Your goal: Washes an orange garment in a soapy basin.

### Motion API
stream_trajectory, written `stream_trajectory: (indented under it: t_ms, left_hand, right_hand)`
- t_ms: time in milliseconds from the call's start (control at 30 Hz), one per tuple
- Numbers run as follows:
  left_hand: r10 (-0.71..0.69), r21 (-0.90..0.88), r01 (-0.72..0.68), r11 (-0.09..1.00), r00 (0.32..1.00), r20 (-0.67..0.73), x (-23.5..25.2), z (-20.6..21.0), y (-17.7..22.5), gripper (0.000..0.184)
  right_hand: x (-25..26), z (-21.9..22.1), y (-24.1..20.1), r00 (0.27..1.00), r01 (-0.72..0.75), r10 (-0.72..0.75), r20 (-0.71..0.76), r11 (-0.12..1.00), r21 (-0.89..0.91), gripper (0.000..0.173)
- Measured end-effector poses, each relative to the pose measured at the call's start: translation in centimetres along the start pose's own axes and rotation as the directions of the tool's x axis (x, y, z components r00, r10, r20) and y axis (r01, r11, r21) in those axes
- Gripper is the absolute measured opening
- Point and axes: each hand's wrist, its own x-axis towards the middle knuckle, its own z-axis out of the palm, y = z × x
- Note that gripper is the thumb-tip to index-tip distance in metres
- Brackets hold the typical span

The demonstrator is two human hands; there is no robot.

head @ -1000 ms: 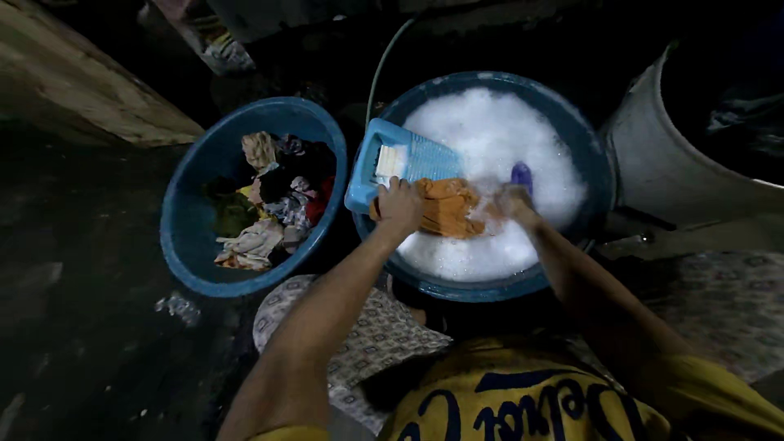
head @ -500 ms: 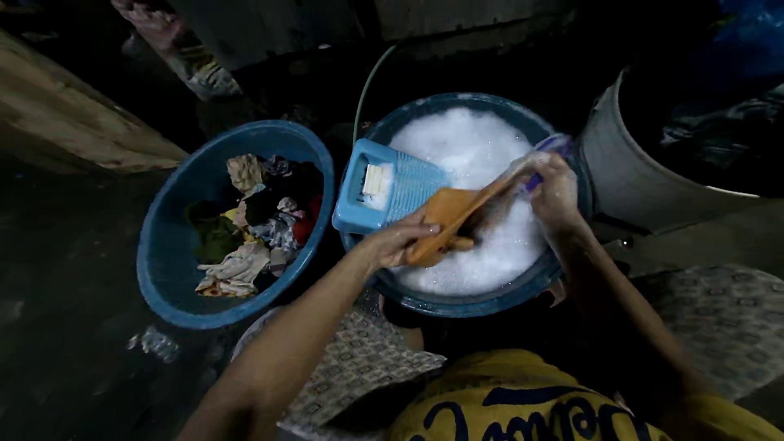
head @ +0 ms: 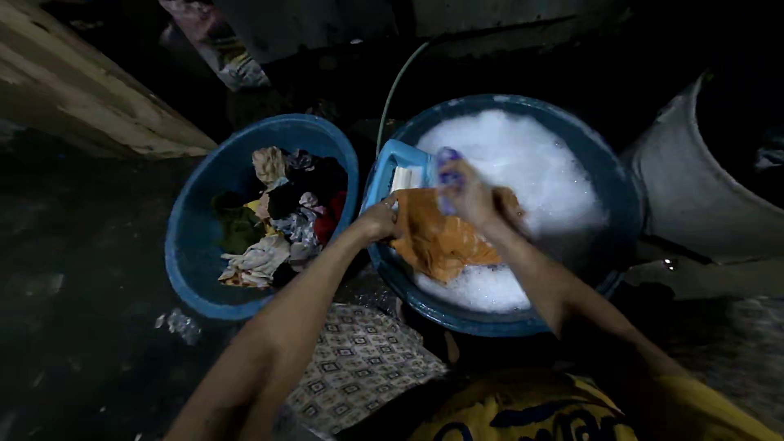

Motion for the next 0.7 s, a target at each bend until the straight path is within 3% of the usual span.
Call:
stream_trajectory:
  t_ms: [33, 100, 133, 233, 300, 333, 400, 467, 500, 600, 667, 700]
  left_hand:
    - [0.005, 0.005, -0.005, 1.000, 1.000, -0.004, 0.0, 0.0, -0.5, 0.096]
    - [0.015, -0.004, -0.015, 1.000, 1.000, -0.018, 0.3, -0.6, -2.0, 0.079]
    - [0.021, -0.006, -0.021, 1.000, 1.000, -0.006, 0.3, -1.1, -2.5, 0.088]
    - [-0.037, 0.043, 0.035, 0.998, 0.999, 0.040, -0.7, -1.4, -2.1, 0.103]
    - [-0.071, 0.060, 0.069, 0.996, 0.997, 0.037, -0.9, -0.9, -1.6, 0.111]
    - [-0.089, 0.058, 0.087, 0.995, 0.995, 0.046, -0.7, -0.6, -1.3, 0.118]
    - [-0.105, 0.039, 0.103, 0.994, 0.993, 0.061, -0.1, -0.6, -0.7, 0.125]
    - [-0.086, 0.032, 0.085, 0.996, 0.996, 0.038, 0.2, -0.3, -0.7, 0.124]
    - [-0.077, 0.043, 0.076, 0.996, 0.997, 0.027, -0.1, -0.3, -0.8, 0.121]
    - [-0.073, 0.151, 0.075, 0.986, 0.997, -0.020, -0.9, -1.4, -1.2, 0.114]
    - [-0.080, 0.172, 0.083, 0.982, 0.997, -0.023, -1.1, -1.4, -1.6, 0.113]
    - [-0.084, 0.188, 0.086, 0.978, 0.996, -0.016, -1.1, -1.2, -1.5, 0.113]
  right_hand:
    - [-0.8, 2.6, -0.9, 0.995, 0.066, -0.068, 0.076, 0.997, 0.032, 0.040]
    - [-1.2, 5.9, -0.8, 0.954, 0.060, -0.051, 0.296, 0.998, -0.022, 0.033]
    - [-1.1, 5.9, 0.6, 0.936, 0.036, -0.007, 0.353, 0.996, -0.076, 0.031]
    - [-0.5, -0.2, 9.5, 0.935, -0.184, 0.235, 0.265, 0.961, -0.204, 0.034]
    - [1.1, -3.8, 12.6, 0.915, -0.311, 0.372, 0.157, 0.897, -0.315, 0.031]
    - [1.3, -3.9, 11.4, 0.923, -0.306, 0.366, 0.120, 0.887, -0.346, 0.028]
    - [0.1, -1.1, 4.9, 0.963, -0.168, 0.224, 0.148, 0.932, -0.320, 0.025]
    - [-1.5, 3.4, -0.5, 0.949, 0.002, 0.061, 0.309, 0.980, -0.200, 0.020]
    - [-2.0, 4.9, -0.5, 0.927, 0.052, 0.007, 0.376, 0.988, -0.145, 0.019]
    - [-0.4, 3.0, 7.2, 0.953, 0.079, -0.020, 0.302, 0.980, -0.185, 0.021]
    - [1.5, -1.0, 12.6, 0.967, -0.075, 0.138, 0.212, 0.956, -0.282, 0.025]
    - [2.0, -2.7, 13.1, 0.952, -0.179, 0.243, 0.185, 0.935, -0.306, 0.027]
